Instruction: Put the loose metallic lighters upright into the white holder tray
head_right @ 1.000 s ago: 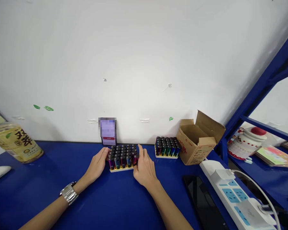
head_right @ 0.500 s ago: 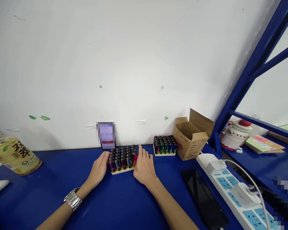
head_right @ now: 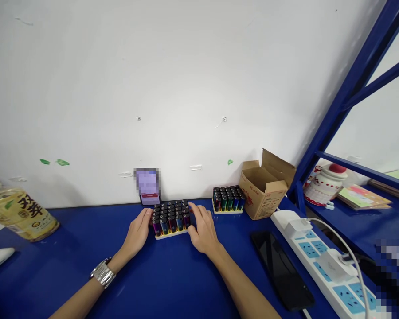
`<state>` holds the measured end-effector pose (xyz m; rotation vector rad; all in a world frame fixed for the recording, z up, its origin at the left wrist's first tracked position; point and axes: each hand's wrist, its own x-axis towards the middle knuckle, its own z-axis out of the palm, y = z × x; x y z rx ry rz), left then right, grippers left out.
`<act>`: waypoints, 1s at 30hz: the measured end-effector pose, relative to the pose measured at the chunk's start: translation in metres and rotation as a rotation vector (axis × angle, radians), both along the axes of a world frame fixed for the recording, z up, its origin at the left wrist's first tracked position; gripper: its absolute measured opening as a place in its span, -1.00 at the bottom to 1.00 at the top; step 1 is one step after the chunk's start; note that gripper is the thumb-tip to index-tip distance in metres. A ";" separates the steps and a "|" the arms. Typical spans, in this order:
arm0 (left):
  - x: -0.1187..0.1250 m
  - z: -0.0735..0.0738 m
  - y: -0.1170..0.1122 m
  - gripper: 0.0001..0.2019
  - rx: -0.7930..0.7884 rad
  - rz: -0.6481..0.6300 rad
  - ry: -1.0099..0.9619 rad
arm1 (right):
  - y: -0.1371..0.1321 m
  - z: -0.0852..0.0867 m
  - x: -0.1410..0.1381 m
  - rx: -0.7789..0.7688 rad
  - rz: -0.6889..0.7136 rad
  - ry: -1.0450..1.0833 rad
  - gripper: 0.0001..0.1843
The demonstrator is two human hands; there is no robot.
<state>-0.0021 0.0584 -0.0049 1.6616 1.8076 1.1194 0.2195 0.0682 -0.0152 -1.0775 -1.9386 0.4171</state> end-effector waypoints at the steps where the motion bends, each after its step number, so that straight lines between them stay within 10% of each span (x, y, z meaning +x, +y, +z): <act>1: 0.000 0.000 0.000 -0.57 -0.004 0.000 0.000 | 0.000 0.001 0.000 0.007 -0.011 0.063 -0.45; 10: 0.001 0.003 0.000 -0.59 -0.001 -0.017 0.032 | 0.004 0.054 -0.018 -0.310 -0.295 -0.240 -0.79; 17: 0.001 0.003 0.000 -0.60 0.017 -0.026 0.060 | 0.008 0.077 -0.014 -0.313 -0.162 -0.486 -0.65; 30: 0.000 -0.001 0.001 -0.62 0.027 -0.031 0.087 | 0.012 0.082 -0.005 -0.407 0.010 -0.272 -0.77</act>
